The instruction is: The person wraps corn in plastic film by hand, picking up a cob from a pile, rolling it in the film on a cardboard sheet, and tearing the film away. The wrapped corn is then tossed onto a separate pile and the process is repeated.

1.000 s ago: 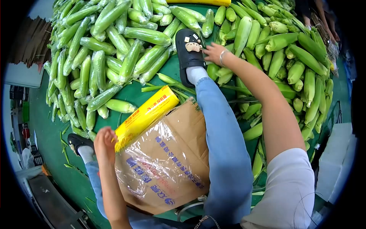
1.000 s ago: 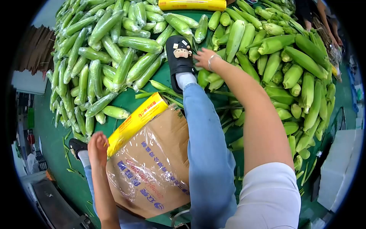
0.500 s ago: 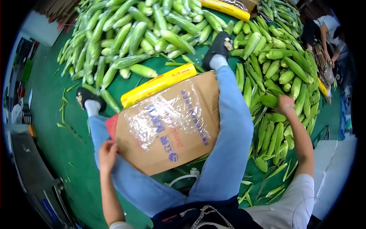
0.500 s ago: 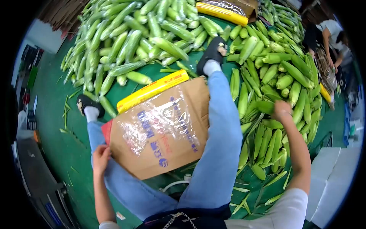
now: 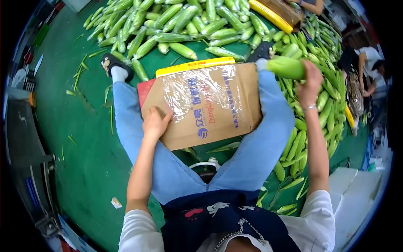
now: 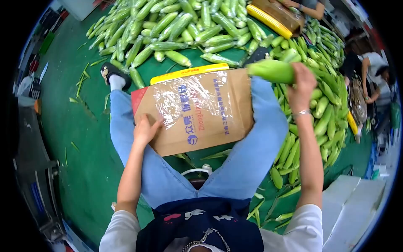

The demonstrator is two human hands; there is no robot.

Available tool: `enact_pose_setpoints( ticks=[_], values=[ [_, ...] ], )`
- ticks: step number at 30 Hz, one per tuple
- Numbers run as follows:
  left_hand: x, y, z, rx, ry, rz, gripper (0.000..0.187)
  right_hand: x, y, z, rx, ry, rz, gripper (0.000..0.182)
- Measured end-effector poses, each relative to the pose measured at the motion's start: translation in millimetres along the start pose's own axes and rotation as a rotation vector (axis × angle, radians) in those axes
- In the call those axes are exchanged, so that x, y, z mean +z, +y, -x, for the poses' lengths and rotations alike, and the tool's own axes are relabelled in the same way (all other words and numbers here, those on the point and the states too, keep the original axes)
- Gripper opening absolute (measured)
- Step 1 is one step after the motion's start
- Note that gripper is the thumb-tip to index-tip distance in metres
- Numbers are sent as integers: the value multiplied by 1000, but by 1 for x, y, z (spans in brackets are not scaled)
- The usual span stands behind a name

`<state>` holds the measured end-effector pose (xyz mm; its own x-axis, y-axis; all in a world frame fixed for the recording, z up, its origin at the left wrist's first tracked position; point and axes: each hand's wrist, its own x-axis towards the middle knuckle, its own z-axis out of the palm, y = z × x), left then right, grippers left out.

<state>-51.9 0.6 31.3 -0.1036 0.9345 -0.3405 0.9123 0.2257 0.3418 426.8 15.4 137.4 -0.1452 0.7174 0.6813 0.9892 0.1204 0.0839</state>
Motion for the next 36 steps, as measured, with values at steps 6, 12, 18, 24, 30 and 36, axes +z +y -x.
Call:
enact_pose_setpoints(
  ticks=[6,12,18,24,30,36],
  values=[
    [38,6,-8,209,119,-131,63,108,-186,-11,35,-492,-566,63],
    [75,-8,-22,318,67,-28,28,141,-197,33,-108,-653,-704,63],
    [13,16,1,-35,-441,1767,23,126,-191,60,-235,-799,-754,70],
    [60,66,-60,712,361,495,32,124,-186,42,-305,-859,-633,62],
    [47,66,-61,771,142,-188,78,103,-95,80,-111,-1000,-446,20],
    [42,68,-60,788,107,-241,80,2,216,83,630,-403,434,32]
  ],
)
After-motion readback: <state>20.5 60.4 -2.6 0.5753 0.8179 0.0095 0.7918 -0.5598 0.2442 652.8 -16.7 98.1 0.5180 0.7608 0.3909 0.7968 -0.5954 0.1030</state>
